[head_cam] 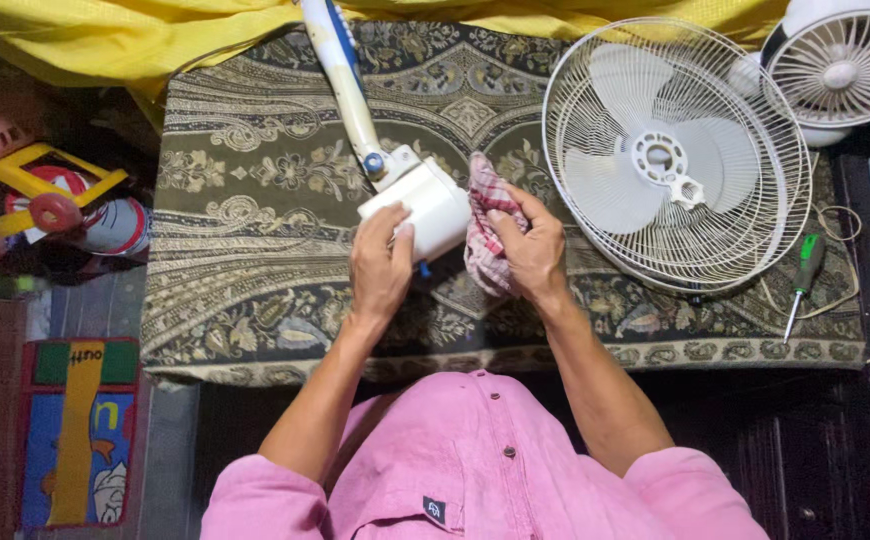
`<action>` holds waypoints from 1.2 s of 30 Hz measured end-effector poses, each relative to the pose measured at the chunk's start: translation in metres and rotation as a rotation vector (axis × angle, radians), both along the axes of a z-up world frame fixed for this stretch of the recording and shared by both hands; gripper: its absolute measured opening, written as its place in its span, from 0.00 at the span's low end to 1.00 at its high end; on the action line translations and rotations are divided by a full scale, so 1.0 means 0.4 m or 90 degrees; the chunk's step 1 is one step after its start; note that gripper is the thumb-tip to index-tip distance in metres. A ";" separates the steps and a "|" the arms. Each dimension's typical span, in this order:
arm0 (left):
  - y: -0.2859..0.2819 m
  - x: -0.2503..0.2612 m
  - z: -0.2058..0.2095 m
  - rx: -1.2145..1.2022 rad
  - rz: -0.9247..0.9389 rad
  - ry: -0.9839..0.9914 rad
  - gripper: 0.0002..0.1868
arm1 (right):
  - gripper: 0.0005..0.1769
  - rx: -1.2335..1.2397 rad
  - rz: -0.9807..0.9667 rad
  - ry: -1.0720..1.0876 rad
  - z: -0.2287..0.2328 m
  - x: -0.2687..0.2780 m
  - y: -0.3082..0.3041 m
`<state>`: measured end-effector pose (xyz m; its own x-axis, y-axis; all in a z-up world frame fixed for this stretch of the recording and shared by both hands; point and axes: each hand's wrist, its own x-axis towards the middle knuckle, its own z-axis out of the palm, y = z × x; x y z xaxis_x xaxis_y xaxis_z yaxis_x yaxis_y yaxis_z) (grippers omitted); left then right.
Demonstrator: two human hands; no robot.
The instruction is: The person disassembles a small table fan by first using a screwdriver to loosen the front grille, then removing the grille and the fan blades. They then wipe the motor housing with a cloth. The fan remains disassembled at the end of the clip.
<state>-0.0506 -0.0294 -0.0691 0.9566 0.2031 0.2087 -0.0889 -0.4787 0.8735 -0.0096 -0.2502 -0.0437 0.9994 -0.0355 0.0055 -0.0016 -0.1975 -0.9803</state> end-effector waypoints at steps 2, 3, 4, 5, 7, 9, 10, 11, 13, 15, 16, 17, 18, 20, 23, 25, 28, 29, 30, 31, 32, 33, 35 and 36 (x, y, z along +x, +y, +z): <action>0.041 0.048 -0.054 0.076 0.000 -0.044 0.17 | 0.21 -0.191 0.013 -0.138 0.011 0.008 0.061; 0.051 0.069 -0.079 0.098 -0.009 -0.051 0.18 | 0.21 -0.287 0.021 -0.207 0.013 0.010 0.091; 0.062 0.087 -0.100 0.122 -0.021 -0.059 0.19 | 0.22 -0.326 0.050 -0.237 0.012 0.007 0.123; 0.064 0.099 -0.120 0.139 -0.031 -0.034 0.21 | 0.22 -0.366 0.079 -0.266 0.009 -0.002 0.155; 0.055 0.100 -0.152 0.176 -0.051 0.023 0.26 | 0.24 -0.470 0.108 -0.283 -0.001 -0.019 0.203; 0.049 0.087 -0.167 0.178 -0.051 0.018 0.24 | 0.27 -0.601 0.105 -0.262 -0.012 -0.019 0.233; 0.048 0.084 -0.169 0.178 -0.050 0.015 0.23 | 0.27 -0.636 0.101 -0.260 -0.018 -0.004 0.242; 0.050 0.085 -0.170 0.180 -0.050 0.011 0.21 | 0.28 -0.671 0.096 -0.259 -0.025 0.017 0.246; 0.046 0.063 -0.168 0.180 -0.045 0.011 0.19 | 0.28 -0.699 0.095 -0.239 -0.043 0.045 0.246; 0.046 0.073 -0.161 0.185 -0.050 0.022 0.20 | 0.27 -0.685 0.089 -0.221 -0.060 0.099 0.250; 0.047 0.074 -0.157 0.188 -0.048 0.031 0.20 | 0.26 -0.681 0.092 -0.223 -0.069 0.127 0.256; 0.046 0.077 -0.154 0.181 -0.045 0.032 0.20 | 0.26 -0.677 0.095 -0.225 -0.077 0.156 0.261; 0.045 0.074 -0.154 0.175 -0.043 0.036 0.21 | 0.25 -0.671 0.098 -0.225 -0.086 0.175 0.267; 0.042 0.072 -0.152 0.169 -0.034 0.045 0.21 | 0.25 -0.664 0.117 -0.183 -0.097 0.211 0.281; 0.036 0.063 -0.149 0.168 -0.018 0.065 0.20 | 0.25 -0.665 0.128 -0.263 -0.098 0.203 0.279; 0.032 0.078 -0.145 0.167 -0.004 0.067 0.20 | 0.26 -0.660 0.133 -0.327 -0.083 0.189 0.266; 0.028 0.071 -0.151 0.166 0.004 0.052 0.20 | 0.25 -0.635 0.159 -0.338 -0.066 0.110 0.237; 0.029 0.066 -0.154 0.164 0.007 0.054 0.20 | 0.25 -0.627 0.163 -0.343 -0.060 0.089 0.228; 0.031 0.065 -0.155 0.165 0.009 0.054 0.20 | 0.24 -0.616 0.164 -0.348 -0.052 0.074 0.223; 0.030 0.064 -0.154 0.166 0.010 0.054 0.20 | 0.24 -0.607 0.170 -0.358 -0.044 0.061 0.216; 0.030 0.066 -0.154 0.166 0.007 0.049 0.20 | 0.23 -0.598 0.174 -0.369 -0.036 0.056 0.209; 0.031 0.067 -0.153 0.166 0.004 0.043 0.21 | 0.23 -0.590 0.178 -0.380 -0.030 0.052 0.202; 0.029 0.072 -0.150 0.168 0.004 0.040 0.21 | 0.23 -0.566 0.185 -0.385 -0.021 0.049 0.189; 0.032 0.068 -0.151 0.172 0.006 0.044 0.20 | 0.24 -0.553 0.190 -0.385 -0.022 0.042 0.185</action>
